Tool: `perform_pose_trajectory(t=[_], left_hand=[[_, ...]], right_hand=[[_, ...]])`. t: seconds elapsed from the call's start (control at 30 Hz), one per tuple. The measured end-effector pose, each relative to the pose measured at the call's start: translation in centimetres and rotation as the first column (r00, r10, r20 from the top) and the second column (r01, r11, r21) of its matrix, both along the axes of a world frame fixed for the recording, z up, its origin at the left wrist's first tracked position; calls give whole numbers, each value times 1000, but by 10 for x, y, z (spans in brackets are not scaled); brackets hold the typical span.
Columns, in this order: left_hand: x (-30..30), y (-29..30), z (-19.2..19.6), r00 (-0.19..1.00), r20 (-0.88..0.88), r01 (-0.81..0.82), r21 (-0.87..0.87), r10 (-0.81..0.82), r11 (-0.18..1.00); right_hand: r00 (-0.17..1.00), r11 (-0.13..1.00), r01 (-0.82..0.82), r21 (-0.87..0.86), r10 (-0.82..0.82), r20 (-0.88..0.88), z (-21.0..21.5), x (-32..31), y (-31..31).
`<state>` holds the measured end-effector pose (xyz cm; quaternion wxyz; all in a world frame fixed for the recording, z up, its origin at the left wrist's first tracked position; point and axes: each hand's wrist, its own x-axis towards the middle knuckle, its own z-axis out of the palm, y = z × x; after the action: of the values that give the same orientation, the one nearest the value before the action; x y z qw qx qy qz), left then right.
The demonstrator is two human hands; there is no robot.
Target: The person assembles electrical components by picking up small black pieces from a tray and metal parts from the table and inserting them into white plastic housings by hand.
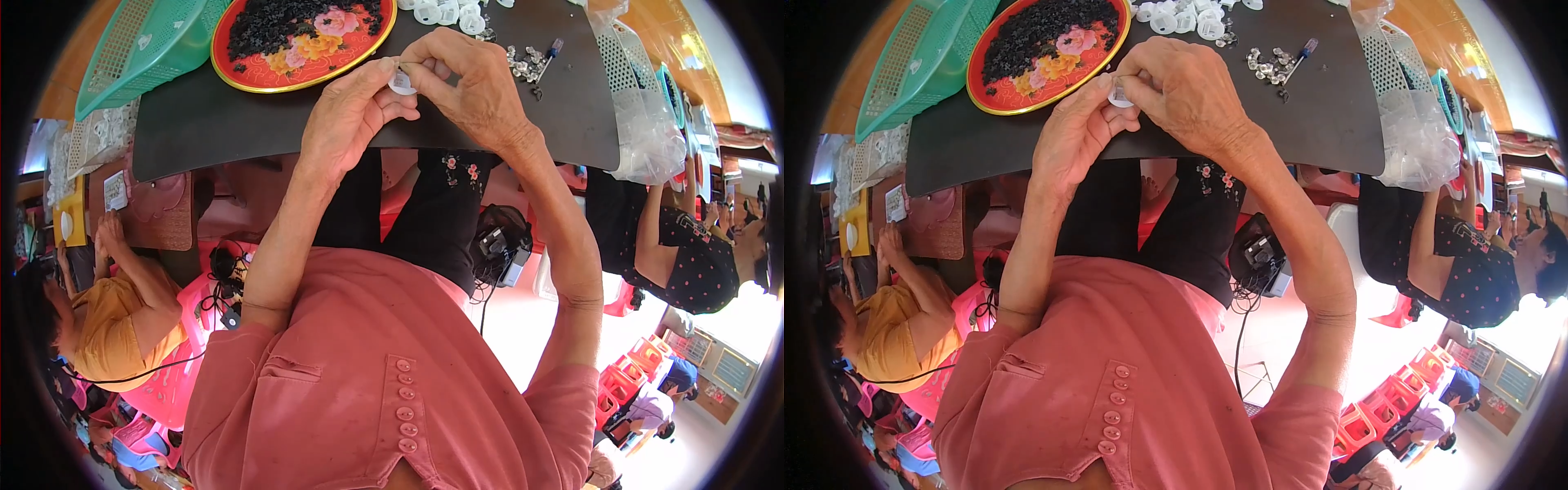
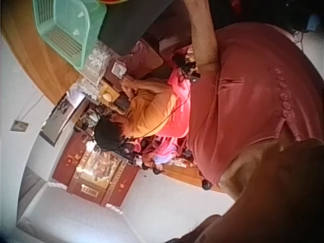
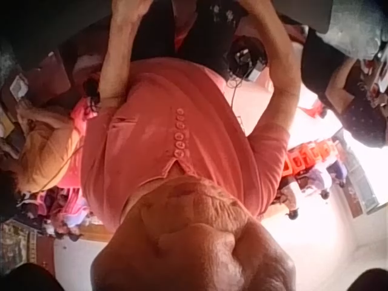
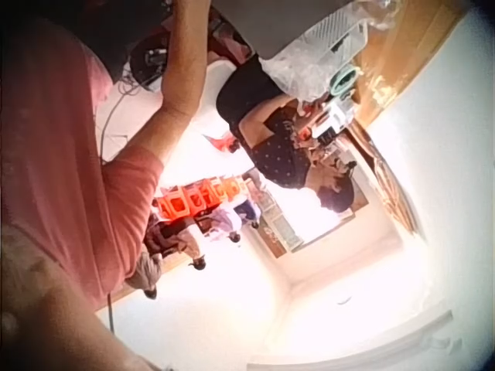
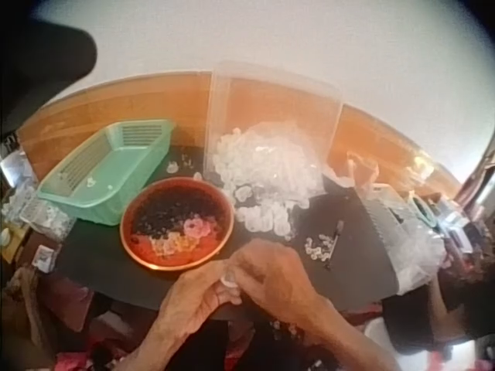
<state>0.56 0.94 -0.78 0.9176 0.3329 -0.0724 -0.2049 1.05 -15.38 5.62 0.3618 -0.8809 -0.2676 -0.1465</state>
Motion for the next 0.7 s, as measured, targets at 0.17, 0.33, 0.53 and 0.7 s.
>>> perform_pose_trajectory(t=[0.17,0.33,0.53,0.7], left_hand=[[-2,-2,-1,999,35,-22,-16,22,1000],[-6,-8,7,994,34,-102,32,101,994],[-4,-3,3,997,41,-70,26,69,997],[-3,-2,3,999,32,-24,38,23,999]], right_hand=[[995,998,58,0,-57,87,-9,-3,7],[971,981,192,-34,-185,150,-13,-12,16],[966,976,199,-87,-181,183,-7,-19,12],[988,983,149,109,-151,10,-7,-24,4]])
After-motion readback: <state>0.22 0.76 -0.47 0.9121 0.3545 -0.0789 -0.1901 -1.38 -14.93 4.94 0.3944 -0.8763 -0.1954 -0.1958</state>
